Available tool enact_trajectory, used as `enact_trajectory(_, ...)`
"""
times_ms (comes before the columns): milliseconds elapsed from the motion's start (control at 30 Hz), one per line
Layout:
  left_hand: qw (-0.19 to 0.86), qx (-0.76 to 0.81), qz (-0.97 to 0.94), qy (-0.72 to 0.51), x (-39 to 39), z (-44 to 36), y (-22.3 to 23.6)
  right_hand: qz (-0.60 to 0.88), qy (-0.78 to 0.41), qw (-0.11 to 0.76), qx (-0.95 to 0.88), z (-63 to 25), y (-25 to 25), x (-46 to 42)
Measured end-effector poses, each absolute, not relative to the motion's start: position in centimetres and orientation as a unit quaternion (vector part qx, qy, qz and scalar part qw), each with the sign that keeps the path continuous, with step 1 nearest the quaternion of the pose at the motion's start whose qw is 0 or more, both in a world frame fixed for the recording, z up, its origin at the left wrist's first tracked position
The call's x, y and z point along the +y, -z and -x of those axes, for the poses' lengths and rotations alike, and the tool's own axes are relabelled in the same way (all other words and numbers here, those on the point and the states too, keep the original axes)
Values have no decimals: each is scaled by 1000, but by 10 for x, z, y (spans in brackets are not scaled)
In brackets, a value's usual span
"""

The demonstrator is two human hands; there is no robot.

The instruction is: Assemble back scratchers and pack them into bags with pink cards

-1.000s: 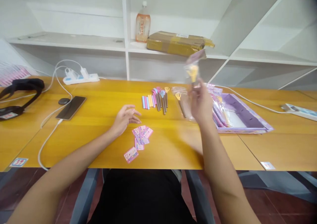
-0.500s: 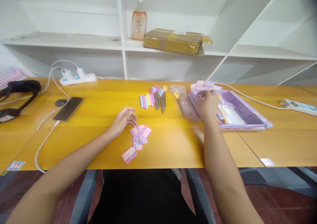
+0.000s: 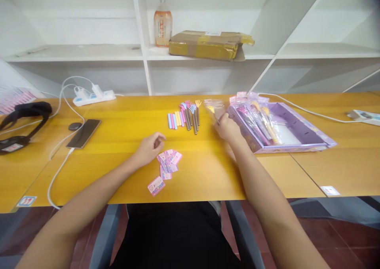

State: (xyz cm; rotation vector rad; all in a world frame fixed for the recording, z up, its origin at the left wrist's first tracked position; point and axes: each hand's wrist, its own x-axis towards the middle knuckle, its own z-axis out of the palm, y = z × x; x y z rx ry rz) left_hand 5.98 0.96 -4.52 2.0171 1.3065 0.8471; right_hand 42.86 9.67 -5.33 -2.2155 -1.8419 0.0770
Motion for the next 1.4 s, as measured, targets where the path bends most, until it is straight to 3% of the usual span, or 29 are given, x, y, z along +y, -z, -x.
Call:
enact_trajectory(67, 246, 488, -785, -291, 10, -58, 45, 745, -33, 168, -645, -429, 56, 98)
enact_trajectory(233, 248, 468, -808, -257, 13, -57, 48, 587, -77, 305, -746, -413, 63, 98)
enact_trajectory(333, 250, 461, -815, -245, 13, -59, 50, 510, -73, 327, -792, -388, 61, 89)
enact_trajectory(600, 234, 442, -838, -218, 9, -61, 50, 517, -63, 203, -830, -322, 21, 121)
enact_trajectory(733, 215, 409, -863, -204, 5, -62, 49, 478, -112, 77, -868, -313, 0, 177)
enact_trajectory(900, 204, 389, -876, -199, 1, -63, 48, 455, -171, 18, -874, -315, 2, 213)
enact_trajectory(1233, 216, 387, -873, -203, 0, -64, 47, 443, -188, 19, -876, -312, 10, 198)
enact_trajectory(1400, 365, 409, -760, -348, 1, -69, 50, 444, -167, 120, -872, -323, -5, 185)
